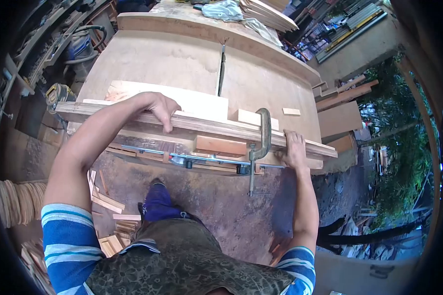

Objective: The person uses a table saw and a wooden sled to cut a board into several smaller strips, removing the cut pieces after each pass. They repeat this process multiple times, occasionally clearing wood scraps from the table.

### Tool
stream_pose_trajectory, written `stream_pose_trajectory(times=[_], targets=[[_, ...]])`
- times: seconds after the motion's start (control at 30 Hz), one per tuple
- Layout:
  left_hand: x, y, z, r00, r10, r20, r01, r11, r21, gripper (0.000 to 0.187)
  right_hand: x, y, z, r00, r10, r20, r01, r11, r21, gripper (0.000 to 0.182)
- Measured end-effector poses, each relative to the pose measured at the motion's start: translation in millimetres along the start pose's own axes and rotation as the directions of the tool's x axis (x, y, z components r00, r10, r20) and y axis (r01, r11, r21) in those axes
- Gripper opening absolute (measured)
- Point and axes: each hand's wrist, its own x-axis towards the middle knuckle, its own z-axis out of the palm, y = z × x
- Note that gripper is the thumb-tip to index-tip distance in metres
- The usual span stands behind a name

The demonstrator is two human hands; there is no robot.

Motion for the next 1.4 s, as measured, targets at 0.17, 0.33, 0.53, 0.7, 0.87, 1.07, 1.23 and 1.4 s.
stream_pose_trajectory(times=[0.17, 0.33, 0.53, 0.7, 0.87, 1.07, 1.23, 1.4], targets=[[-3, 4, -3, 1.000, 0.003, -0.002, -0.003, 1.000, 0.023, 0.108, 15, 12, 9, 0.975, 0.089, 0.205, -0.114, 0.987, 0.111, 0.074], [0, 3, -4, 0.998, 0.007, -0.056, -0.001, 0.995, 0.104, 0.096, 19, 10, 5, 0.968, 0.086, 0.234, -0.114, 0.987, 0.110, 0.076], [-5, 4, 2, 0.998, -0.031, -0.061, 0.035, 0.997, 0.065, 0.097, 13, 4, 12, 0.979, 0.089, 0.181, -0.108, 0.990, 0.094, 0.076], [-1, 0, 5, 0.998, -0.012, -0.067, 0.016, 0.998, 0.055, 0.095, 13, -1, 9, 0.975, 0.102, 0.200, -0.118, 0.990, 0.074, 0.078], [-1, -2, 7, 0.996, -0.022, -0.087, 0.023, 1.000, 0.005, 0.091, 17, 3, 14, 0.980, 0.075, 0.184, -0.095, 0.990, 0.102, 0.080], [2, -4, 9, 0.995, 0.002, -0.102, -0.006, 0.999, -0.033, 0.079, 17, 6, 16, 0.986, 0.060, 0.156, -0.076, 0.992, 0.100, 0.077], [4, -7, 13, 0.990, 0.004, -0.141, -0.008, 1.000, -0.027, 0.073, 17, 8, 18, 0.984, 0.076, 0.160, -0.091, 0.992, 0.092, 0.078], [0, -5, 17, 0.983, -0.022, -0.184, 0.006, 0.996, -0.089, 0.068, 19, 8, 18, 0.977, 0.124, 0.175, -0.132, 0.991, 0.037, 0.083]])
